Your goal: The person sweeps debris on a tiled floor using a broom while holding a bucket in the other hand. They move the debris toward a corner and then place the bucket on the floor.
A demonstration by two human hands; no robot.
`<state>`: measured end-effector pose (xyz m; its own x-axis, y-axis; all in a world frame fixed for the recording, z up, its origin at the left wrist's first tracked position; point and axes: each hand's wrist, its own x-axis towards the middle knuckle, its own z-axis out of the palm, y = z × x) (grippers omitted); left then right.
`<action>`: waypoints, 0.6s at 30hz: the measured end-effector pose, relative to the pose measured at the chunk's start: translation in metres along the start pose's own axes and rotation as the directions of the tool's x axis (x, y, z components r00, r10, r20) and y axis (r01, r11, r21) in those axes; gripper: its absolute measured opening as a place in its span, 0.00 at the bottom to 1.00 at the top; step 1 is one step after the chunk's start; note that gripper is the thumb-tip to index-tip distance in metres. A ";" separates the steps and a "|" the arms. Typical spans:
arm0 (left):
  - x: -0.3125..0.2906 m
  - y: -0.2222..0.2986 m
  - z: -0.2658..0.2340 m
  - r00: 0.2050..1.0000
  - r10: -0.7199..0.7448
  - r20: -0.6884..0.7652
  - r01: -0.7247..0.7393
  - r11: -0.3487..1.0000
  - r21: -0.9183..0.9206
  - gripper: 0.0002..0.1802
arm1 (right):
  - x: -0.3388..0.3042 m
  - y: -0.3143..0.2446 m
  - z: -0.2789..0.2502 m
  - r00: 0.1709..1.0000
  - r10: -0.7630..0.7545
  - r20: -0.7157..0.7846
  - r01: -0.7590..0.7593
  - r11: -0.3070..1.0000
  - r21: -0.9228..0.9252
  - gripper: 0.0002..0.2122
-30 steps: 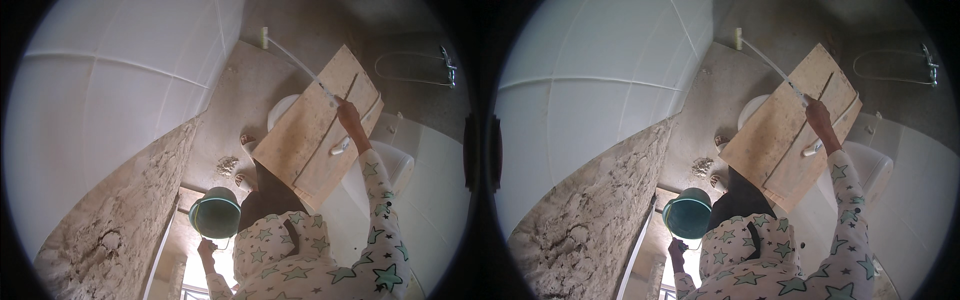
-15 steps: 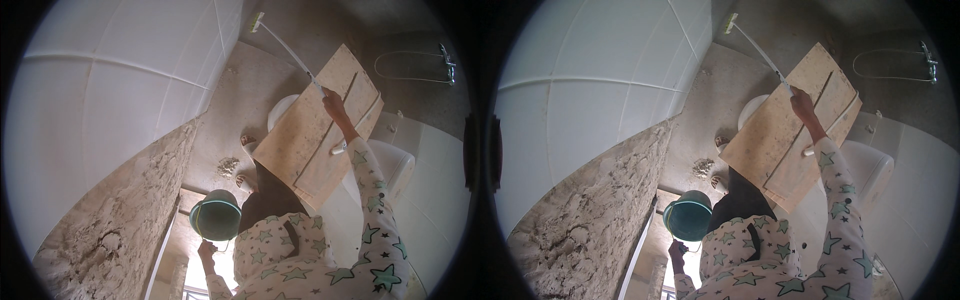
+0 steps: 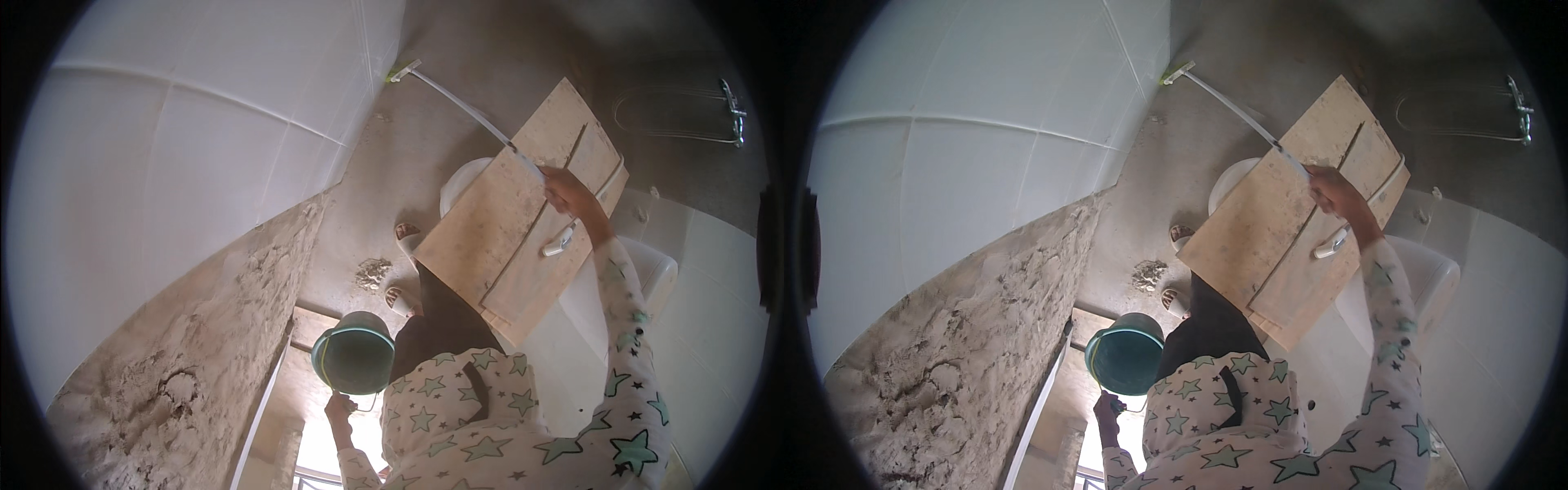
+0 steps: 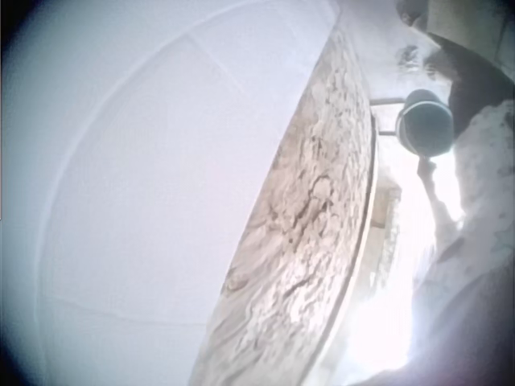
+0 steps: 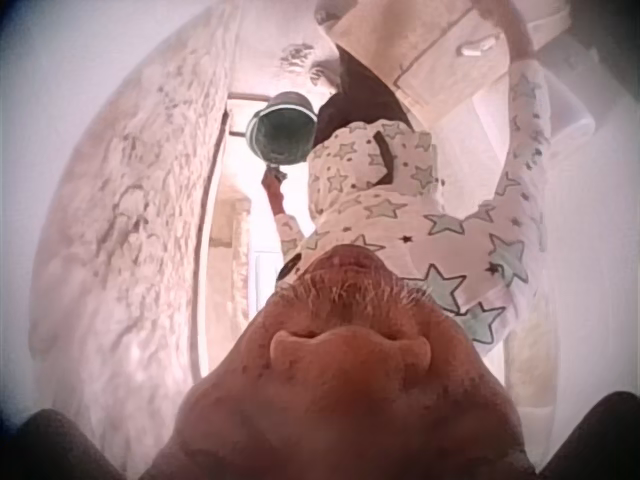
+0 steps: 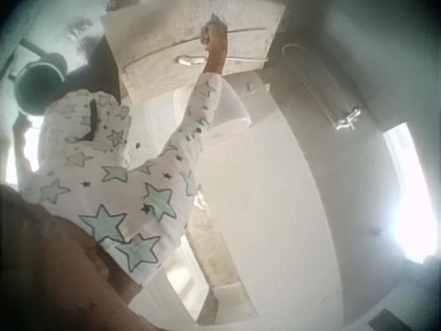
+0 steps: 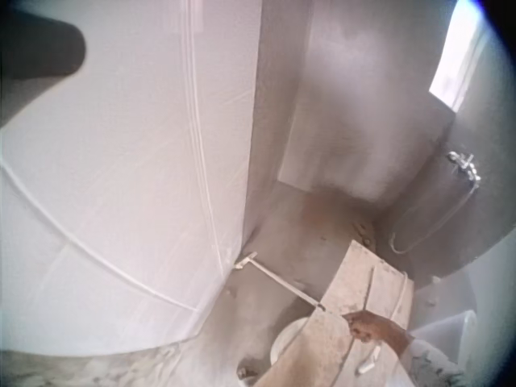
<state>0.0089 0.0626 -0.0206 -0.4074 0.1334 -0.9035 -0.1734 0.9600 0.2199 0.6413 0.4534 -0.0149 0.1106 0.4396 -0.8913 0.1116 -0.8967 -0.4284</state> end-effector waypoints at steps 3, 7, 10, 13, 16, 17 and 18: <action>0.000 -0.010 -0.003 1.000 -0.010 -0.004 0.009 0.999 -0.041 0.23 | -0.024 0.013 0.001 0.996 0.019 -0.090 -0.018 1.000 0.011 0.21; 0.005 -0.012 -0.002 1.000 -0.014 0.011 0.015 0.998 -0.066 0.23 | 0.010 0.019 0.025 0.972 -0.064 -0.224 0.064 0.998 -0.007 0.22; 0.007 -0.008 -0.004 0.999 0.013 0.037 -0.012 1.000 -0.025 0.23 | 0.055 0.021 0.044 0.967 -0.084 -0.239 0.090 0.996 0.015 0.20; 0.000 -0.005 -0.009 0.999 0.032 0.022 -0.032 0.999 -0.018 0.22 | 0.077 0.015 0.068 0.981 -0.050 -0.189 0.048 0.999 -0.016 0.22; -0.005 -0.009 -0.011 0.999 -0.005 -0.046 0.004 1.000 -0.015 0.22 | 0.064 0.004 0.068 0.996 -0.057 -0.061 0.055 0.998 -0.034 0.21; -0.006 -0.011 -0.010 0.997 -0.026 -0.075 0.024 1.000 -0.017 0.22 | 0.048 -0.001 0.057 0.999 -0.048 -0.023 0.047 0.998 -0.037 0.21; -0.005 -0.013 -0.010 0.998 -0.027 -0.051 0.024 0.998 -0.051 0.22 | 0.032 -0.002 0.044 0.999 -0.035 0.007 0.035 0.999 -0.040 0.21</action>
<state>0.0045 0.0468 -0.0150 -0.4475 0.0947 -0.8892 -0.2292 0.9490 0.2164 0.6009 0.4668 -0.0487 0.0997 0.4701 -0.8770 0.1550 -0.8780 -0.4529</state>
